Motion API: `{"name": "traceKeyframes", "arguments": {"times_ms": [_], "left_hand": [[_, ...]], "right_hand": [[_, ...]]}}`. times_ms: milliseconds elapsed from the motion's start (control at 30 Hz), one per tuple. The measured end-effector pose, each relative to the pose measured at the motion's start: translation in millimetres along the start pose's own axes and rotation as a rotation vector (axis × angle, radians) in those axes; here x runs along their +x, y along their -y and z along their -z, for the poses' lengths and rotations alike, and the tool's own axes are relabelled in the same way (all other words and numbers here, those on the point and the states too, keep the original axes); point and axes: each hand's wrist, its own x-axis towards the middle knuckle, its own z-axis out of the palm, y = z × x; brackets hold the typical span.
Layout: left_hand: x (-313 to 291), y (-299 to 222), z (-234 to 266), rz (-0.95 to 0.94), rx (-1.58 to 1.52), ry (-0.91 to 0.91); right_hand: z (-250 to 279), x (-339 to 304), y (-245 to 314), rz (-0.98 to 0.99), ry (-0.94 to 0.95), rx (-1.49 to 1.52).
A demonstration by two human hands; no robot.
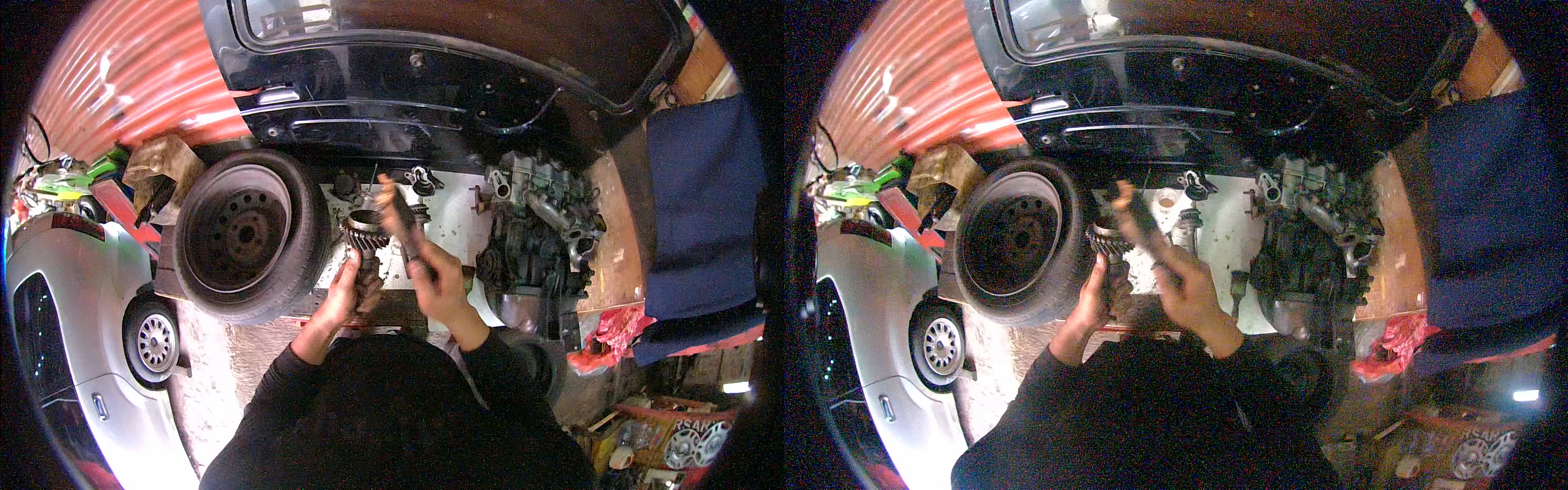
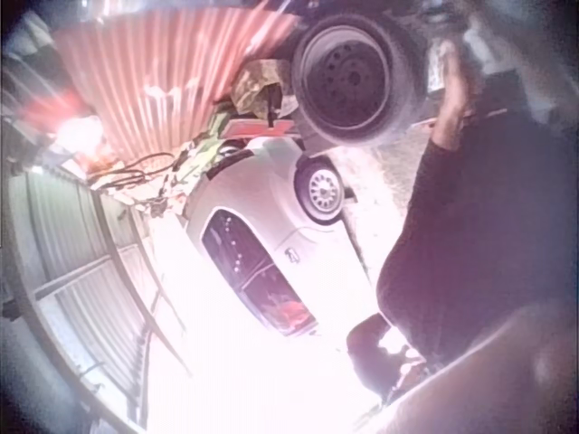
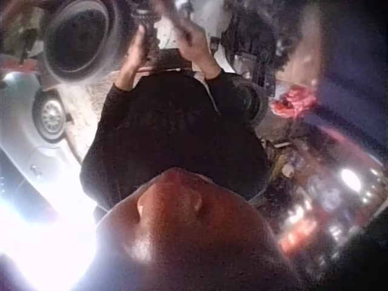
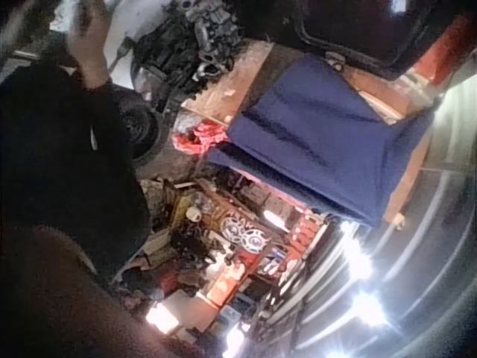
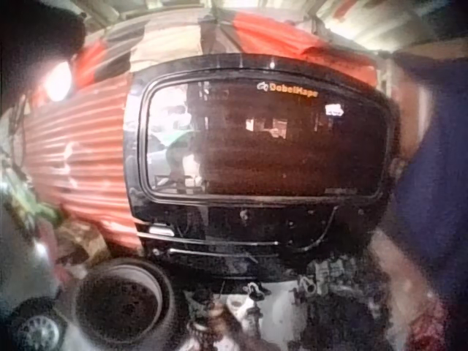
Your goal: The person scrubs a metal gear with a wire brush, rotating it to clean multiple sides. The person then uses a small orange-handled tool to scrape residue from the gear's teeth and shaft. The person continues scrubbing the gear with the wire brush, focusing on the shaft and gear teeth.
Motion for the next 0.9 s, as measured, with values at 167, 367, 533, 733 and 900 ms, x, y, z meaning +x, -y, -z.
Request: {"name": "traceKeyframes", "arguments": {"times_ms": [167, 367, 533, 733, 900], "left_hand": [[2, 0, 7, -0.031, 0.076, -0.007], [4, 3, 1, -0.048, 0.105, -0.049], [2, -1, -2, -0.057, 0.163, -0.060], [11, 8, 16, 0.005, 0.241, -0.105], [3, -7, -2, -0.074, 0.209, -0.078]], "right_hand": [[5, 6, -13, -0.271, -0.166, 0.100], [7, -17, -31, -0.091, -0.038, -0.085], [3, -26, -25, -0.236, -0.294, 0.166], [12, -20, -16, -0.549, 0.051, 0.098], [11, -33, -23, -0.102, -0.263, 0.092]]}}
